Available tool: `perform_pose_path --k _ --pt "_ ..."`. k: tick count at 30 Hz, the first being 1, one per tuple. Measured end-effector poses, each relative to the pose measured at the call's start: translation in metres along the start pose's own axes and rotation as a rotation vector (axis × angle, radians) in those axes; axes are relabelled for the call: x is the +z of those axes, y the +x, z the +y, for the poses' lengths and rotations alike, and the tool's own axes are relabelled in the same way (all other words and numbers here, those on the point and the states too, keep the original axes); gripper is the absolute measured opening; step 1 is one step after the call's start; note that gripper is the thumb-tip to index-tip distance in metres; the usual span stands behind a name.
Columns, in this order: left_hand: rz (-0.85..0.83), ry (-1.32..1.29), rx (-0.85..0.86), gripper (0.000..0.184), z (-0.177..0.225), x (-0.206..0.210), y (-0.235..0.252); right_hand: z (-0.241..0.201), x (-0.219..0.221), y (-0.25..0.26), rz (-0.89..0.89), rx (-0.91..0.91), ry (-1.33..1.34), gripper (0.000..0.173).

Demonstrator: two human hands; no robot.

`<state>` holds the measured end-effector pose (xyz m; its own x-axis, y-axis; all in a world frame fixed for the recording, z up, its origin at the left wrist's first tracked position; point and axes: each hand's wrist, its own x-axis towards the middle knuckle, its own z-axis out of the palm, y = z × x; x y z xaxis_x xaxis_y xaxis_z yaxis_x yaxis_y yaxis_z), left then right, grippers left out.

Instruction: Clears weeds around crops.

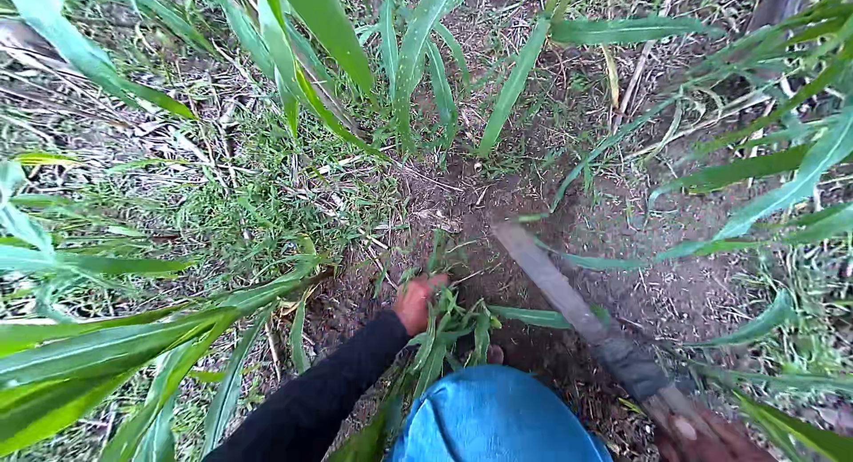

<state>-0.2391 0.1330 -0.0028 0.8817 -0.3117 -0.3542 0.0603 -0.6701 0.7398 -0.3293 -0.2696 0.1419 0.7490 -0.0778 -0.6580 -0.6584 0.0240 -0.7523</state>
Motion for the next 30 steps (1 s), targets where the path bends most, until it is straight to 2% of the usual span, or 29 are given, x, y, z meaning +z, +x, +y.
perform_pose_path --k 3,6,9,11,13,16,19,24,27,30 --pt "0.102 0.009 -0.381 0.045 0.002 -0.019 -0.016 -0.006 0.045 0.046 -0.059 0.114 -0.185 0.039" --pt "0.070 0.118 -0.562 0.059 0.012 -0.041 0.021 -0.001 0.077 0.076 -0.048 0.069 -0.255 0.042" --pt "0.168 0.152 -0.552 0.069 0.008 -0.031 0.071 0.010 0.079 0.069 -0.049 0.059 -0.235 0.042" --pt "0.320 0.168 -0.547 0.062 0.010 -0.013 0.094 0.018 0.078 0.062 -0.077 0.088 -0.232 0.043" --pt "0.389 0.195 -0.538 0.063 0.008 -0.005 0.104 0.023 0.080 0.058 -0.116 0.159 -0.181 0.041" --pt "0.312 0.203 -0.531 0.064 0.007 -0.010 0.101 0.027 0.082 0.054 -0.122 0.275 -0.023 0.031" --pt "0.271 0.220 -0.514 0.067 0.003 -0.015 0.098 0.033 0.081 0.053 -0.125 0.299 0.094 0.027" --pt "0.223 0.169 -0.563 0.066 0.003 -0.020 0.106 0.031 0.086 0.049 -0.093 0.251 0.045 0.022" --pt "0.186 0.224 -0.448 0.064 -0.005 -0.014 0.097 0.025 0.084 0.048 -0.074 0.198 -0.045 0.029" --pt "0.066 0.243 -0.228 0.058 -0.011 -0.002 0.064 0.017 0.080 0.049 0.020 0.121 -0.116 0.032"
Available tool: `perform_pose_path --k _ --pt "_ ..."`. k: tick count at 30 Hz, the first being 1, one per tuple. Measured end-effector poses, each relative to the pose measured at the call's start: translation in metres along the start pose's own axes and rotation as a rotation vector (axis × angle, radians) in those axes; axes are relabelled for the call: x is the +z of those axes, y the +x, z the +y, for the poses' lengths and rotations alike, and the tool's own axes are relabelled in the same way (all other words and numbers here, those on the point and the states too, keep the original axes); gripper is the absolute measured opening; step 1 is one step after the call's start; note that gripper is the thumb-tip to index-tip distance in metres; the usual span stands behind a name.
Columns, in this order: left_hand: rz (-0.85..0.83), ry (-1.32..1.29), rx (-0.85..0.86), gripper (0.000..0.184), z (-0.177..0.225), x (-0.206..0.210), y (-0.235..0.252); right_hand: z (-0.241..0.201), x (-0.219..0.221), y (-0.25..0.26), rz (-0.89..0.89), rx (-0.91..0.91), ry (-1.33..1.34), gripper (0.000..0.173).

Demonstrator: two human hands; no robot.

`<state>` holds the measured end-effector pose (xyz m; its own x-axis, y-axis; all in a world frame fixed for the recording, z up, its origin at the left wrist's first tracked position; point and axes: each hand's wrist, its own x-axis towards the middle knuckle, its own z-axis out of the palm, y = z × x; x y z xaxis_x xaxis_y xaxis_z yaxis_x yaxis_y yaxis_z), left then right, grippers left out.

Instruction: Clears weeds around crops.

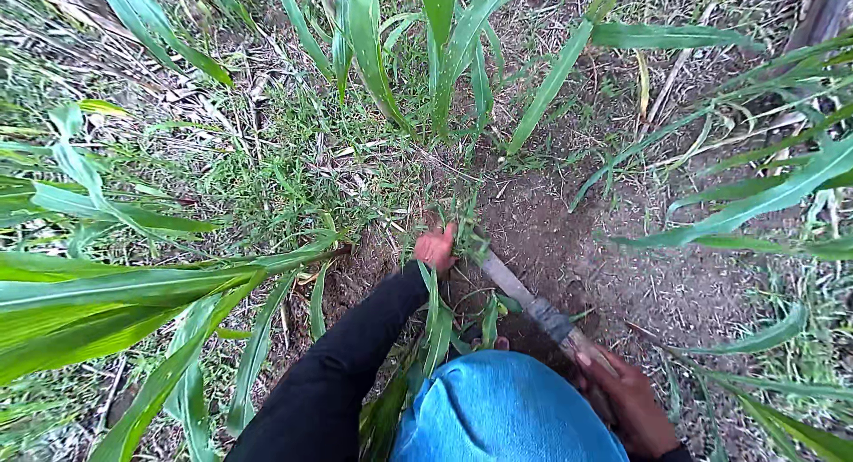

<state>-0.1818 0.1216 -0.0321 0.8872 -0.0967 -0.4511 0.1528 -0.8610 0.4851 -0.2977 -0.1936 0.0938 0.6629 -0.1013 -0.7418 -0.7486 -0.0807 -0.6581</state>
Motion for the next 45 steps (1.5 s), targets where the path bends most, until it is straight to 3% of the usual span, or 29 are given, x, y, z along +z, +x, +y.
perform_pose_path --k 3,6,8,10,12,14,17,20,22,25,26,29,30,33,35,37,40,42,45 --pt "0.003 -0.051 0.110 0.041 -0.014 0.007 -0.055 -0.023 -0.026 -0.011 0.022 -0.020 -0.131 0.031" --pt "0.129 -0.149 -0.128 0.050 -0.042 0.002 -0.096 -0.039 -0.069 -0.012 -0.063 0.008 -0.191 0.031" --pt "0.308 -0.235 -0.334 0.053 -0.062 0.001 -0.101 -0.043 -0.074 0.003 -0.103 0.024 -0.215 0.033" --pt "0.383 -0.285 -0.448 0.059 -0.065 -0.009 -0.089 -0.045 -0.038 0.032 -0.133 0.022 -0.272 0.034" --pt "0.340 -0.274 -0.457 0.070 -0.053 -0.022 -0.061 -0.045 0.013 0.056 -0.144 -0.009 -0.288 0.035" --pt "0.265 -0.230 -0.489 0.076 -0.036 -0.031 -0.026 -0.042 0.035 0.061 -0.140 -0.090 -0.300 0.037" --pt "0.253 -0.169 -0.534 0.060 -0.025 -0.024 0.008 -0.032 0.030 0.043 -0.095 -0.323 -0.430 0.052" --pt "0.214 -0.192 -0.501 0.042 -0.035 -0.031 0.001 -0.034 0.010 0.025 -0.064 -0.441 -0.543 0.055" --pt "0.204 -0.280 -0.458 0.040 -0.051 -0.040 -0.018 -0.031 -0.016 0.020 -0.083 -0.282 -0.468 0.046" --pt "0.323 -0.253 -0.288 0.034 -0.058 -0.049 -0.033 -0.014 -0.047 0.025 -0.166 -0.070 -0.401 0.040" --pt "0.341 -0.210 -0.240 0.034 -0.055 -0.054 -0.029 -0.012 -0.048 0.027 -0.212 -0.037 -0.405 0.042" --pt "0.316 -0.004 -0.059 0.069 -0.046 -0.058 0.019 -0.011 -0.029 0.031 -0.305 -0.038 -0.352 0.052" --pt "0.319 0.067 0.026 0.069 -0.045 -0.055 0.039 -0.013 -0.022 0.031 -0.295 -0.055 -0.328 0.053" --pt "0.266 0.188 0.205 0.046 -0.049 -0.046 0.075 -0.024 -0.027 0.029 -0.223 -0.127 -0.299 0.050" --pt "0.284 -0.015 0.177 0.035 -0.057 -0.041 0.080 -0.027 -0.048 0.028 -0.193 -0.138 -0.262 0.048" --pt "0.345 -0.331 0.012 0.029 -0.065 -0.046 0.078 -0.026 -0.068 0.029 -0.161 -0.104 -0.161 0.042" --pt "0.546 -0.814 -0.212 0.036 -0.063 -0.068 0.083 -0.035 -0.072 0.041 -0.154 -0.063 -0.098 0.040" --pt "0.775 -1.064 -0.324 0.037 -0.069 -0.076 0.095 -0.047 -0.041 0.064 -0.163 -0.084 -0.139 0.047" --pt "0.996 -1.219 -0.423 0.029 -0.068 -0.093 0.104 -0.078 0.056 0.100 -0.226 -0.094 -0.238 0.052"
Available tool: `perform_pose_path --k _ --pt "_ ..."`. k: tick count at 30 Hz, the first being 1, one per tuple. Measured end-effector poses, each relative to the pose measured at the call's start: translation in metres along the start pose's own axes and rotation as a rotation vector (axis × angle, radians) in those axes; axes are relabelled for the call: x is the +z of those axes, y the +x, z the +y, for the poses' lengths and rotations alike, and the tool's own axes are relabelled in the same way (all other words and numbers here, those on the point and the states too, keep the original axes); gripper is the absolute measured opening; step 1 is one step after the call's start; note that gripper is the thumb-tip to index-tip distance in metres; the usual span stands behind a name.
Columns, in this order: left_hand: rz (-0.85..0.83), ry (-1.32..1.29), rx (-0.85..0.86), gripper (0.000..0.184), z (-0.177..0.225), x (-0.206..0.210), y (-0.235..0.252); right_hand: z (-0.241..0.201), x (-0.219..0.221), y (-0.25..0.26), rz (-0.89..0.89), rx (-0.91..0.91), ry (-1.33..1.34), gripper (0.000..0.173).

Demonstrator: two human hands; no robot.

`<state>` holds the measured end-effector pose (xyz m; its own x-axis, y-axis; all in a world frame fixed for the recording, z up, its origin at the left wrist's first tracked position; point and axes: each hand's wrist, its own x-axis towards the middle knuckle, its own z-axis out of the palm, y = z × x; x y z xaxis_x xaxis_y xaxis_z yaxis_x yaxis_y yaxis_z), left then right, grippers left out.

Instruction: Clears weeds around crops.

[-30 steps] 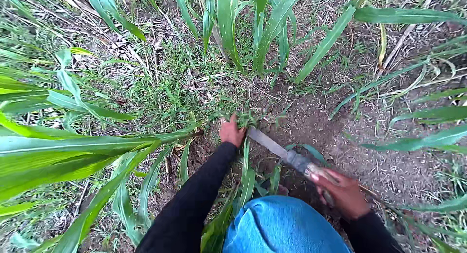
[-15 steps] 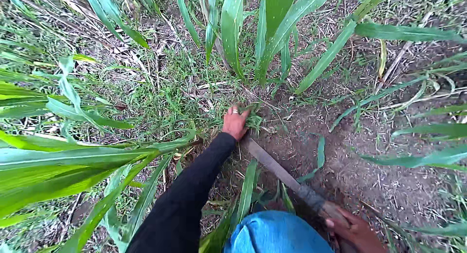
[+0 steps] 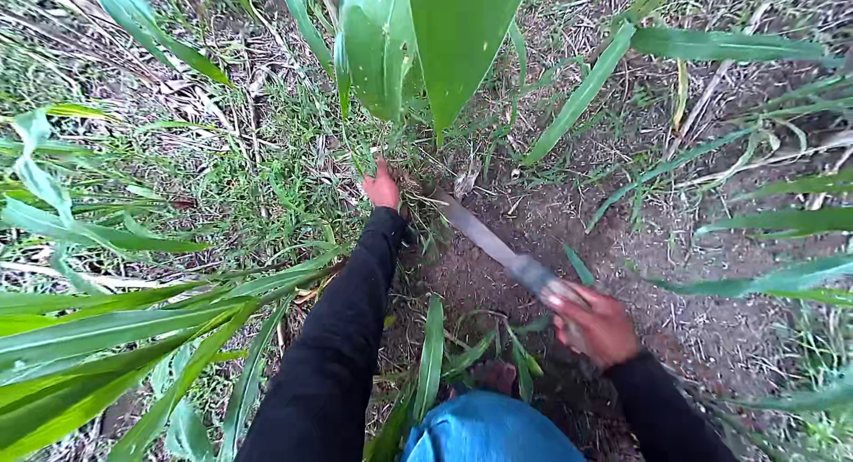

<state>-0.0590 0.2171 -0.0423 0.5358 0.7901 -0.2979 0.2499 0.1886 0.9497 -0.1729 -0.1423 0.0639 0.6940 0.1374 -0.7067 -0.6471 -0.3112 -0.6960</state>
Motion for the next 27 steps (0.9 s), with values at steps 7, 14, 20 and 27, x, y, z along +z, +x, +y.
perform_pose_path --k 7,14,20,27 --pt "-0.023 0.033 0.082 0.028 0.036 -0.026 -0.011 -0.029 0.055 0.016 0.101 -0.526 -0.609 0.059" --pt "-0.011 0.355 -0.019 0.029 -0.007 -0.134 -0.082 0.005 -0.075 -0.071 0.070 -0.100 -0.011 0.051" --pt "-0.191 0.638 0.298 0.027 -0.007 -0.135 -0.095 -0.003 -0.027 -0.029 -0.047 0.030 0.006 0.046" --pt "-0.427 1.399 0.241 0.074 0.027 -0.022 -0.033 0.008 0.025 -0.006 -0.007 -0.182 -0.221 0.058"
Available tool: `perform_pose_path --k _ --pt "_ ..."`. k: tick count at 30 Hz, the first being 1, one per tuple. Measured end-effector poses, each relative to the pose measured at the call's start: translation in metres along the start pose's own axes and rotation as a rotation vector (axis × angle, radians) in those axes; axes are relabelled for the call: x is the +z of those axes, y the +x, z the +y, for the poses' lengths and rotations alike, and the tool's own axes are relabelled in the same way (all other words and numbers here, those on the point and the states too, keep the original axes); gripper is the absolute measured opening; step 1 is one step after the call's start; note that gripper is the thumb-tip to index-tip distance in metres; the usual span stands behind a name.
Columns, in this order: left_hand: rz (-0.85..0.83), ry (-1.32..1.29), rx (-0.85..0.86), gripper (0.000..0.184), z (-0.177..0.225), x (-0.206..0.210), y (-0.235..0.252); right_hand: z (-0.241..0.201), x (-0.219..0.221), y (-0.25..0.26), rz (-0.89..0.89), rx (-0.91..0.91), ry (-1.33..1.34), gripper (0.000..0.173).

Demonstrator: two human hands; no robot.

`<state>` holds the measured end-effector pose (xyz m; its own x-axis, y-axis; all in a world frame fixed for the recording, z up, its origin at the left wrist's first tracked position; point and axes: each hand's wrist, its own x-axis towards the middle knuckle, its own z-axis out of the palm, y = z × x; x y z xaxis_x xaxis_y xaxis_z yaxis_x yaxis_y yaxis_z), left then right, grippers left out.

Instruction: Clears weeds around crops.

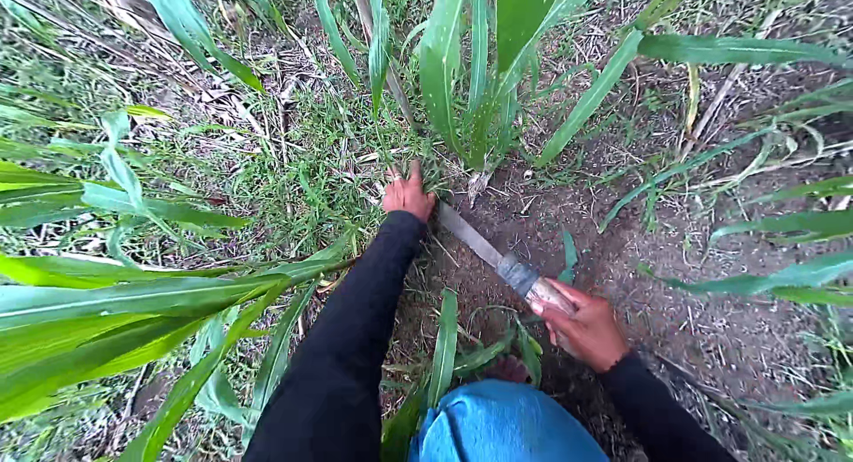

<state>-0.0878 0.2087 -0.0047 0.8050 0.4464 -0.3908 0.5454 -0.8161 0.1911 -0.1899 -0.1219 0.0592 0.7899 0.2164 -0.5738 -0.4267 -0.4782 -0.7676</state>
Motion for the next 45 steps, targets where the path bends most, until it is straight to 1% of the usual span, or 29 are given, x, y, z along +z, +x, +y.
perform_pose_path --k 2,3,6,8,9,11,13,14,16,18,20,22,24,26,28,30,32,33,35,36,38,41,42,43,44,45 --pt "-0.114 0.068 -0.125 0.088 -0.001 -0.004 0.013 0.007 -0.011 -0.017 0.057 -0.079 -0.106 0.062" --pt "-0.184 0.116 -0.155 0.090 -0.002 -0.008 0.013 0.014 -0.021 -0.026 0.078 -0.075 -0.079 0.062" --pt "-0.338 0.194 -0.151 0.075 -0.005 -0.019 0.011 0.045 -0.062 -0.052 0.059 0.087 0.190 0.055" --pt "-0.367 0.125 -0.139 0.067 -0.016 -0.018 0.016 0.064 -0.083 -0.057 0.009 0.183 0.355 0.046" --pt "-0.382 0.091 -0.144 0.066 -0.022 -0.016 0.018 0.069 -0.086 -0.054 -0.015 0.219 0.396 0.042" --pt "-0.384 0.070 -0.154 0.062 -0.030 -0.013 0.020 0.055 -0.070 -0.028 -0.083 0.268 0.351 0.042" --pt "-0.343 0.068 -0.166 0.059 -0.037 -0.009 0.021 0.023 -0.029 0.015 -0.182 0.284 0.281 0.040" --pt "-0.323 0.057 -0.177 0.058 -0.038 -0.005 0.021 0.008 -0.006 0.035 -0.199 0.277 0.272 0.040" --pt "-0.289 0.016 -0.206 0.057 -0.040 -0.001 0.022 -0.011 0.027 0.061 -0.155 0.173 0.257 0.044" --pt "-0.230 0.002 -0.226 0.056 -0.050 0.007 0.020 -0.020 0.036 0.062 -0.122 0.037 0.165 0.052" --pt "-0.141 0.010 -0.217 0.054 -0.059 0.024 0.017 -0.021 0.015 0.050 -0.115 -0.060 0.015 0.057" --pt "-0.229 -0.003 -0.214 0.053 -0.053 0.011 0.017 -0.015 -0.022 0.027 -0.091 -0.063 -0.027 0.055" --pt "-0.273 -0.018 -0.195 0.055 -0.054 0.003 0.018 -0.002 -0.064 -0.002 -0.062 -0.003 0.039 0.052" --pt "-0.288 -0.037 -0.186 0.056 -0.055 0.000 0.018 0.014 -0.097 -0.024 -0.041 0.059 0.170 0.046" --pt "-0.305 -0.044 -0.185 0.056 -0.057 -0.001 0.020 0.021 -0.110 -0.029 -0.047 0.126 0.263 0.042" --pt "-0.303 -0.056 -0.170 0.056 -0.060 -0.001 0.022 0.009 -0.094 -0.008 -0.121 0.192 0.237 0.040" --pt "-0.295 -0.071 -0.172 0.056 -0.062 0.000 0.023 -0.015 -0.048 0.031 -0.239 0.240 0.164 0.038" --pt "-0.286 -0.091 -0.180 0.056 -0.062 0.003 0.022 -0.024 -0.021 0.048 -0.254 0.245 0.147 0.038" --pt "-0.246 -0.136 -0.199 0.054 -0.062 0.002 0.023 -0.032 0.016 0.066 -0.222 0.167 0.153 0.039" --pt "-0.234 -0.141 -0.210 0.055 -0.064 0.002 0.019 -0.031 0.026 0.064 -0.214 0.129 0.160 0.041" --pt "-0.212 -0.155 -0.222 0.056 -0.059 0.004 0.008 -0.027 0.025 0.051 -0.200 0.048 0.084 0.047" --pt "-0.146 -0.149 -0.210 0.049 -0.052 0.014 -0.029 -0.023 0.002 0.021 -0.128 -0.221 -0.315 0.057" --pt "-0.152 -0.110 -0.167 0.046 -0.054 0.018 -0.045 -0.021 -0.011 0.010 -0.094 -0.300 -0.407 0.059" --pt "-0.199 -0.043 -0.085 0.045 -0.055 0.019 -0.062 -0.018 -0.027 0.002 -0.061 -0.360 -0.456 0.060" --pt "-0.293 0.052 0.022 0.046 -0.056 0.020 -0.076 -0.013 -0.045 -0.006 -0.035 -0.394 -0.467 0.060" --pt "-0.414 0.154 0.128 0.047 -0.055 0.019 -0.091 -0.008 -0.064 -0.013 -0.024 -0.391 -0.441 0.060"
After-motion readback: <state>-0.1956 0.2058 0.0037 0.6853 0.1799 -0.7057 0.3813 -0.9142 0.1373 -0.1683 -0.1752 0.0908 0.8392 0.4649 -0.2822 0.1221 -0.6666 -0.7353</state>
